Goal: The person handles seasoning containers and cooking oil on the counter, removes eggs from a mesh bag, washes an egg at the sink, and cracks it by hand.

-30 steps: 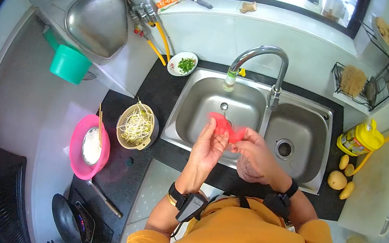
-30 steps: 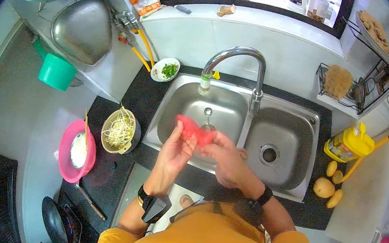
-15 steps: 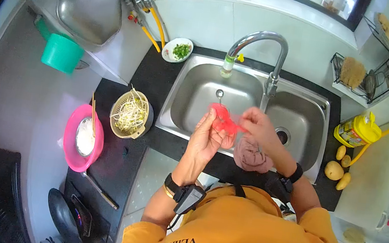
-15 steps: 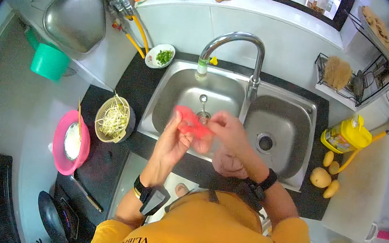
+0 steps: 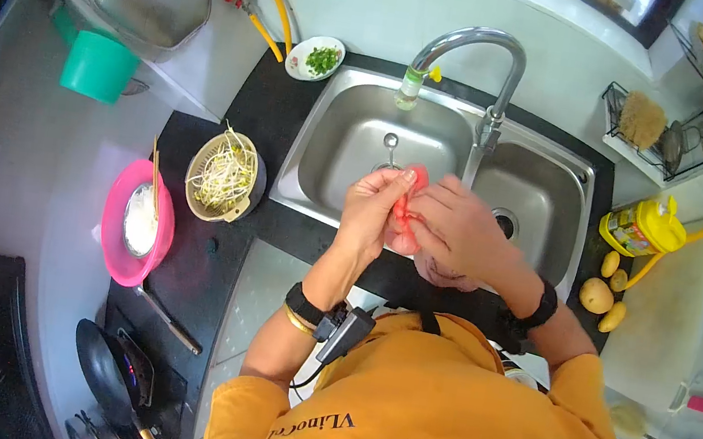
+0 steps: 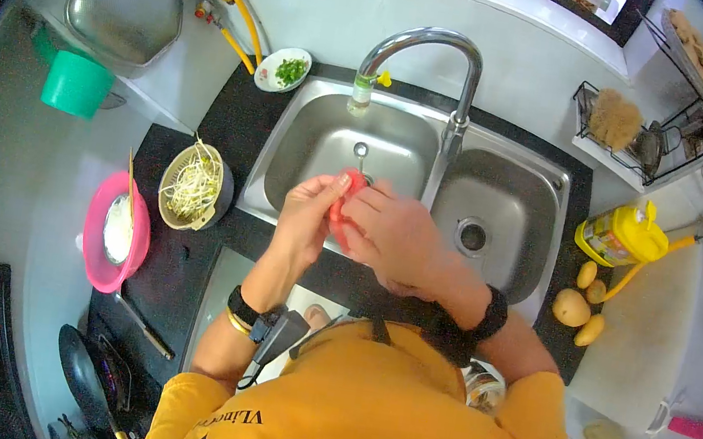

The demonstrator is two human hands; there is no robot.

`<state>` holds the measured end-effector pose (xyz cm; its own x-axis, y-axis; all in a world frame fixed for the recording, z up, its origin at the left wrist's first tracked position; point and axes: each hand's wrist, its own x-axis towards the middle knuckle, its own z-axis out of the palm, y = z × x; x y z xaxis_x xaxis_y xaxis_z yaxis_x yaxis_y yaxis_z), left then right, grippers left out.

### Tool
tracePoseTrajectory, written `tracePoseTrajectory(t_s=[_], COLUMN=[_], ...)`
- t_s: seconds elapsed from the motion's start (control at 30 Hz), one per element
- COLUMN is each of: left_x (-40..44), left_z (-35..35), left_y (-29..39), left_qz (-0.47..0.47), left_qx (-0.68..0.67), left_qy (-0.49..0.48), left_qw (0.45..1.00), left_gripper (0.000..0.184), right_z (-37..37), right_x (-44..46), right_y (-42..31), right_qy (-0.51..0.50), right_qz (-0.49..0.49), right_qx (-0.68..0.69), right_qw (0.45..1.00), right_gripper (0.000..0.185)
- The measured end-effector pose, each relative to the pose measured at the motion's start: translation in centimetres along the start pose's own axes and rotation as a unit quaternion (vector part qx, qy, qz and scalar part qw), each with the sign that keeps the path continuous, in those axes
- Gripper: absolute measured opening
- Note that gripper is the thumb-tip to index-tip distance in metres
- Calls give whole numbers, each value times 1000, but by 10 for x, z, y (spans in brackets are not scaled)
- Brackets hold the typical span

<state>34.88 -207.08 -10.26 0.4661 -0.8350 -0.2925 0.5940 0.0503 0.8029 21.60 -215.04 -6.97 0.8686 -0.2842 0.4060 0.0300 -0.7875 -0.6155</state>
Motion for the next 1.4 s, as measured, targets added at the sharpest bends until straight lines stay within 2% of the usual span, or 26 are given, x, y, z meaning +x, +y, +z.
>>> tracePoseTrajectory(t_s=[0.03,0.07,0.13,0.23,0.37,0.43,0.47,0.53,0.57,0.63,0.73,0.77,0.83,0.87,0.93,0.97,1.03,1.07,1.1,1.13,1.17,1.2,1.23,1.27,1.33,1.4], left_x=[1,0,-3,2,7,5,4,3,1,0,1,3,5,6,8,10,9,5,1,-2,-5,-8,-8,-7,-8,-10], left_z=[0,2,7,7,-3,-4,-3,0,2,4,9,10,12,14,12,10,9,12,14,15,16,17,17,17,17,19], left_y=[0,1,6,11,24,27,26,23,21,20,21,19,15,12,9,9,12,15,17,20,23,23,20,16,14,16], left_qz=[-2,-3,9,-16,-26,-32,-33,-33,-38,-43,-21,-25,-25,-41,-55,-51,-41,-48,-57,-54,-67,-80,-79,-56,-32,-24], left_qx=[11,21,37,64,49,38,54,69,68,66,29,67,101,85,65,64,59,60,63,60,50,39,36,28,19,-7], left_qy=[0,-1,-2,-5,-75,-95,-82,-69,-44,-19,-35,-34,-30,-41,-51,-62,-70,-65,-61,-57,-56,-55,-53,-66,-79,-76], left_qw=[1000,1000,999,998,996,994,995,995,996,997,999,997,994,995,995,995,995,995,995,995,995,995,995,996,996,997], left_gripper=[11,11,11,11,12,12,12,12,12,13,12,12,11,11,11,12,12,12,13,13,13,13,13,14,15,15], right_z=[-6,-10,-14,-6,-3,-4,-7,-11,-10,-7,-8,-7,-5,3,21,22,22,23,25,27,29,31,33,35,42,48], right_x=[3,5,10,11,18,13,13,15,17,21,20,20,18,15,8,7,10,9,4,2,2,3,3,4,6,9], right_y=[-1,-1,1,14,23,15,11,4,11,37,57,55,50,50,51,49,42,40,37,35,32,30,28,29,37,50], right_qy=[-16,-19,-3,-48,-58,-195,-195,-260,-261,-199,-274,-277,-359,-363,-298,-302,-243,-245,-299,-340,-344,-306,-251,-252,-276,-275], right_qz=[-101,-101,-212,-284,-379,-296,-298,-54,-55,46,63,62,22,20,-167,-169,-327,-333,-207,-69,-71,-249,-414,-415,-171,89], right_qx=[-78,-76,-158,-176,-134,-92,-91,2,2,156,92,89,-28,-31,-75,-76,-192,-191,-17,156,156,18,-120,-119,45,199], right_qw=[992,992,964,941,914,931,930,964,964,966,955,955,933,931,937,935,893,890,931,925,923,919,867,866,945,936], right_gripper=[16,16,17,24,20,13,13,8,8,12,17,17,14,14,10,10,9,9,8,11,11,14,17,17,16,16])
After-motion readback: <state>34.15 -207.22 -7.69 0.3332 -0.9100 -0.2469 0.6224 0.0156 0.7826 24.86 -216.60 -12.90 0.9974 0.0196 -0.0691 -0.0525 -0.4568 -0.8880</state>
